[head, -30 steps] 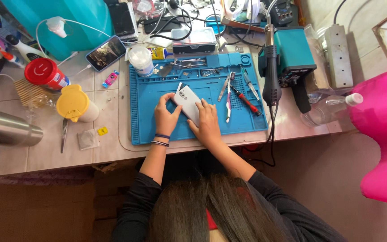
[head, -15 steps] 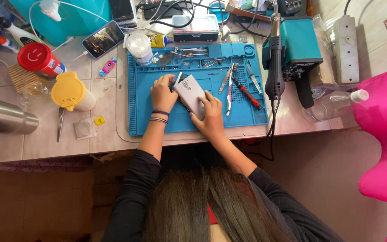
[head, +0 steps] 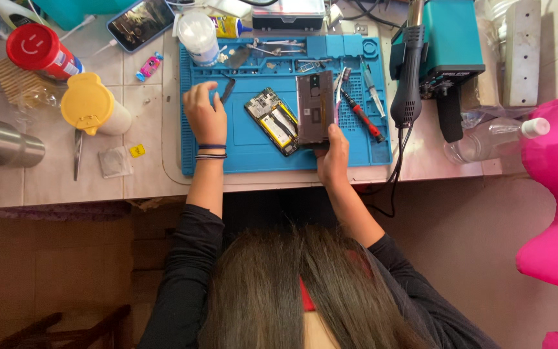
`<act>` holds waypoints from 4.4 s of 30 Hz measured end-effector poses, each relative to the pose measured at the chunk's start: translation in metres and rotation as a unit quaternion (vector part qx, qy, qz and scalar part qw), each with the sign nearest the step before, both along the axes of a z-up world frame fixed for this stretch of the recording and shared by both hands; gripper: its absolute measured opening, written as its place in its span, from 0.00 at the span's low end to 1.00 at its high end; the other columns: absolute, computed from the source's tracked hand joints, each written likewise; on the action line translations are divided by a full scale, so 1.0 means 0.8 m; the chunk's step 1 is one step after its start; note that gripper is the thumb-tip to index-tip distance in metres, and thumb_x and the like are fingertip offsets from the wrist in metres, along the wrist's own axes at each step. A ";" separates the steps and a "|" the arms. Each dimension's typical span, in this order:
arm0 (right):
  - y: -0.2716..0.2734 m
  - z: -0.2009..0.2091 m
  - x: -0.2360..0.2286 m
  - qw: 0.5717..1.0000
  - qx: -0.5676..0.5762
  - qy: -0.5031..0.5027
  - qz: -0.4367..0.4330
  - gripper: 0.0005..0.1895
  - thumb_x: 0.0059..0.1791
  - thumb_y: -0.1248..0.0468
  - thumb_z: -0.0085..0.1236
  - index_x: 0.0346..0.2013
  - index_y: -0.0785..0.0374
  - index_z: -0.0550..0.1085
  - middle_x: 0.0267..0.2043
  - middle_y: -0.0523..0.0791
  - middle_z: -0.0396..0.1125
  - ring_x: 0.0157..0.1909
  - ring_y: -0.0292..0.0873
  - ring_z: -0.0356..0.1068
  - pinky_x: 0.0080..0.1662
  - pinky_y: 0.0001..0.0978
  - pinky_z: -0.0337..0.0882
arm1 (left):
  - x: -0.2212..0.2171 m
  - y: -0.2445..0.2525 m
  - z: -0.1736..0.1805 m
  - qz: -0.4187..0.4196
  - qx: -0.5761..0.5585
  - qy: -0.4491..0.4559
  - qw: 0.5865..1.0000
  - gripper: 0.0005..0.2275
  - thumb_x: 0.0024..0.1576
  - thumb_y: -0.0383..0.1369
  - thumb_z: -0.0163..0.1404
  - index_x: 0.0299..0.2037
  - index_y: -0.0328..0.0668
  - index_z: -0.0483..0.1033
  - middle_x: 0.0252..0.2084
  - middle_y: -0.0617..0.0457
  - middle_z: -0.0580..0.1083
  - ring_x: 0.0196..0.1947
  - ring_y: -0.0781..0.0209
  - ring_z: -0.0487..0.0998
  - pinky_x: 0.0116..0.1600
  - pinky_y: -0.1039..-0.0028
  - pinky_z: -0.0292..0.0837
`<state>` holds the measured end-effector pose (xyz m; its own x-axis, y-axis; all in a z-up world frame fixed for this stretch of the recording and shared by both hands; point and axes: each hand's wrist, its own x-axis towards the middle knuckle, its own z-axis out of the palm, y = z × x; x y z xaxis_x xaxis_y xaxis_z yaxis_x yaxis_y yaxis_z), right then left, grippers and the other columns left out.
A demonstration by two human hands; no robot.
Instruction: The person uses a screwdriver and small tools to disassemble and work on the internal parts of a mobile phone. They manipulate the phone frame, battery, and circuit boards on a blue repair mat, using a screwdriver to remove or install small internal screws.
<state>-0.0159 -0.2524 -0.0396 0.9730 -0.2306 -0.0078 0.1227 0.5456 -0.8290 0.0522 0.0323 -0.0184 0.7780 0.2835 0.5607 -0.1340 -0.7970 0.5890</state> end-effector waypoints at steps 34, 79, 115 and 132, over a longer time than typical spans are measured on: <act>-0.032 0.074 -0.014 0.888 -0.429 -0.149 -0.079 0.07 0.48 0.76 0.67 0.40 0.68 0.81 0.55 0.54 0.72 0.59 0.57 0.72 0.56 0.41 0.74 | -0.123 -0.069 -0.015 -0.277 0.338 0.047 0.898 0.27 0.63 0.29 0.47 0.74 0.56 0.60 0.76 0.60 0.60 0.75 0.60 0.58 0.72 0.48 0.54; -0.122 0.061 -0.007 0.599 -0.764 -0.123 -0.207 0.19 0.42 0.64 0.72 0.46 0.53 0.77 0.49 0.42 0.68 0.50 0.48 0.66 0.52 0.43 0.65 | -0.146 -0.063 0.009 -0.178 0.098 0.088 0.975 0.30 0.66 0.34 0.52 0.76 0.40 0.51 0.68 0.42 0.68 0.74 0.43 0.57 0.72 0.51 0.53; 0.049 0.075 0.116 0.888 -0.392 -0.240 0.014 0.13 0.60 0.66 0.47 0.59 0.59 0.60 0.46 0.50 0.68 0.38 0.45 0.69 0.35 0.32 0.72 | -0.079 -0.083 0.021 -0.296 0.173 0.112 0.933 0.25 0.65 0.44 0.52 0.69 0.40 0.67 0.74 0.47 0.62 0.75 0.47 0.58 0.73 0.44 0.52; 0.047 0.064 0.117 0.868 -0.423 -0.257 0.041 0.08 0.60 0.66 0.43 0.54 0.62 0.62 0.38 0.47 0.67 0.25 0.42 0.66 0.30 0.31 0.69 | -0.080 -0.084 0.012 -0.284 0.160 0.090 0.941 0.22 0.65 0.40 0.52 0.68 0.42 0.68 0.73 0.48 0.63 0.74 0.48 0.60 0.73 0.44 0.55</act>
